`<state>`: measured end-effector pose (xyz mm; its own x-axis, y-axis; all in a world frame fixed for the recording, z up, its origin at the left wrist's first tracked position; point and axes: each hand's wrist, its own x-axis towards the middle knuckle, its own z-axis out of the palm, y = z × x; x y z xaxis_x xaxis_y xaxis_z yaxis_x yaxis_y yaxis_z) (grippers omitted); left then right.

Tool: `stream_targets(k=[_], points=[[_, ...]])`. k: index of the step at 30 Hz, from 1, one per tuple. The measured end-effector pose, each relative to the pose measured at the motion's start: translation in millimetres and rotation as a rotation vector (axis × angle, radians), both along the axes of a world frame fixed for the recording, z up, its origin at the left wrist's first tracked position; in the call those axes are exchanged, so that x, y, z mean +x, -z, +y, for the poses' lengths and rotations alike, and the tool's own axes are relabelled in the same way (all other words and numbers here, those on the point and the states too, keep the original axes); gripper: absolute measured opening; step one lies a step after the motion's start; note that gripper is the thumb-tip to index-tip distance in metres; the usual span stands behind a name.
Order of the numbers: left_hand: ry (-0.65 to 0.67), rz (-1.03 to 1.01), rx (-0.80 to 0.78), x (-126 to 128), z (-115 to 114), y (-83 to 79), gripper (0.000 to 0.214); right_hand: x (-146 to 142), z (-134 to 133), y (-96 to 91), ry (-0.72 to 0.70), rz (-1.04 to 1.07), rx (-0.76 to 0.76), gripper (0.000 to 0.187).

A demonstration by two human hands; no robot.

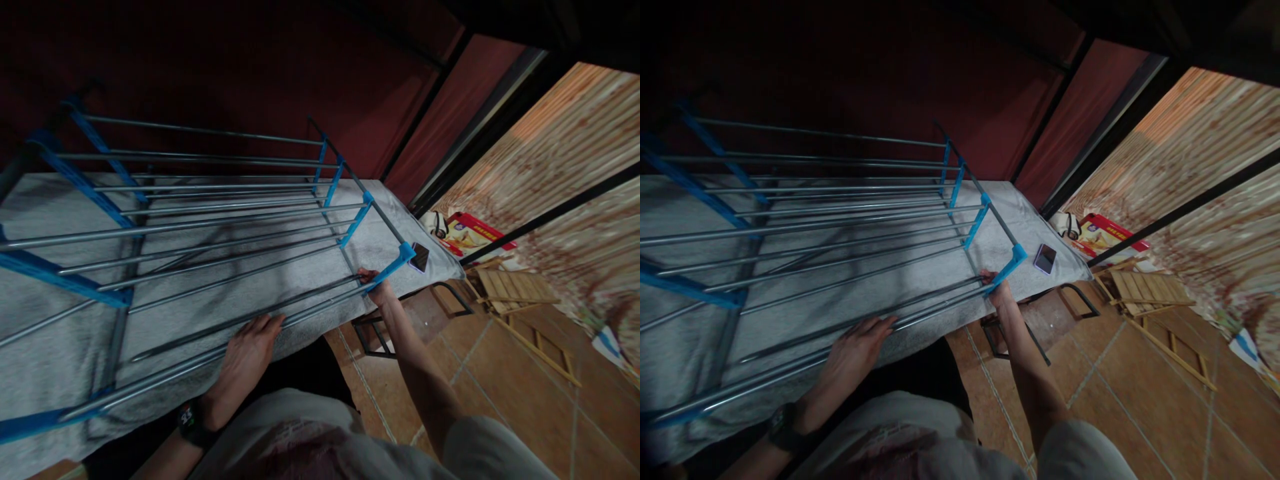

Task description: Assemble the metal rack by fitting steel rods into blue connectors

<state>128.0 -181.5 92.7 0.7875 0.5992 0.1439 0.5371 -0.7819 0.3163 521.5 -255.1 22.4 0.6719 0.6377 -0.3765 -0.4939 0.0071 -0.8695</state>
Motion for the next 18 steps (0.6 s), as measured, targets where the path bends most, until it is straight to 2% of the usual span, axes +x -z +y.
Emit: stream_targets(k=[18], points=[[0.016,-0.013,0.017,4,1,13.4,0.038,-5,1,4.6,0.049,-0.021,-0.034,0.012]])
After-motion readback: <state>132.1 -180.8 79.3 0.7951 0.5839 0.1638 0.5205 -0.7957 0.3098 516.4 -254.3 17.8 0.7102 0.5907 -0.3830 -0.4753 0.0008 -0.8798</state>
